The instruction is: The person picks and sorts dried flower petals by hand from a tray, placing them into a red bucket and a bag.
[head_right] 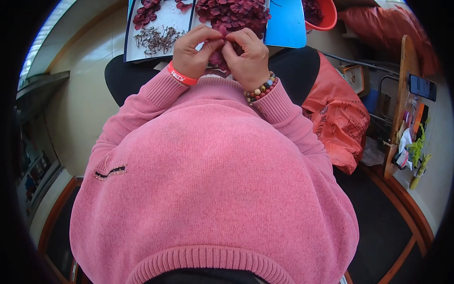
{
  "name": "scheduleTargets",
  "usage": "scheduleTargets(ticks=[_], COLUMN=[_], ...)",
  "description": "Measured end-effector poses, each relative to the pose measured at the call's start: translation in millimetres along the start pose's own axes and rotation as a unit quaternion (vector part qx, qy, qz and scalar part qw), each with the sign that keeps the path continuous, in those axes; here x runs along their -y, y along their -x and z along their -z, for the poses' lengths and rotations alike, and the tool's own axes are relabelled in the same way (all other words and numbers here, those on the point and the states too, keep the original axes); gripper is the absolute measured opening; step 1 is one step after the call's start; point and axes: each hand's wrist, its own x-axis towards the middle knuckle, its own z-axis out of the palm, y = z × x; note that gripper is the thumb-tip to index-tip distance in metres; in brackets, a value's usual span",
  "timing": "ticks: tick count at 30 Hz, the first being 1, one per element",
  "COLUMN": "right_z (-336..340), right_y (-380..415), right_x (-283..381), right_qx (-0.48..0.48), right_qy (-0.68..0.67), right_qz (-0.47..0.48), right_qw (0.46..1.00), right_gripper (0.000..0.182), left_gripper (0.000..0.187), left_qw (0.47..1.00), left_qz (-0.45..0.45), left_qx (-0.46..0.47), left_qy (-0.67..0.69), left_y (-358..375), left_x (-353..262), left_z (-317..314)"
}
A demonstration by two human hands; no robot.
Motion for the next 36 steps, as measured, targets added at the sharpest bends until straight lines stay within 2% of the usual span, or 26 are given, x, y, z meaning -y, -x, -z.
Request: scheduleTargets(ticks=[6, 9, 11, 15, 16, 19, 22, 25, 31, 36], right_z=[6, 8, 10, 13, 13, 12, 8, 9, 10, 10], right_y=[-1, 4, 5, 0, 0, 0, -2, 0, 0, -3], right_x=[14, 19, 25, 18, 16, 2, 10, -1, 2, 10], right_qx=[-0.049, -0.039, -0.031, 0.030, 0.044, 0.092, 0.045, 0.090, 0.100, 0.079], right_qy=[-0.071, -0.113, -0.193, -0.368, -0.445, -0.629, -0.610, -0.628, -0.636, -0.565], right_qz=[0.025, -0.054, -0.150, -0.282, -0.292, -0.307, -0.357, -0.337, -0.339, -0.350], right_qw=[0.996, 0.991, 0.969, 0.886, 0.845, 0.709, 0.706, 0.696, 0.686, 0.743], right_gripper=[0.010, 0.007, 0.005, 0.009, 0.011, 0.019, 0.020, 0.021, 0.019, 0.017], left_gripper=[0.020, 0.025, 0.026, 0.027, 0.027, 0.024, 0.023, 0.027, 0.028, 0.026], left_qw=[0.967, 0.963, 0.960, 0.963, 0.966, 0.941, 0.933, 0.940, 0.945, 0.948], left_qz=[-0.240, -0.252, -0.263, -0.249, -0.238, -0.303, -0.311, -0.277, -0.253, -0.247], left_qx=[0.022, 0.036, 0.031, 0.002, -0.006, -0.030, -0.042, -0.029, -0.028, -0.031], left_qy=[-0.084, -0.090, -0.095, -0.102, -0.103, -0.148, -0.177, -0.195, -0.206, -0.200], left_y=[-7, -6, -7, -4, -3, -8, -8, -4, -4, -5], left_x=[-12, -16, -16, -15, -15, -18, -18, -21, -23, -22], left_z=[13, 13, 13, 9, 8, 9, 10, 13, 15, 18])
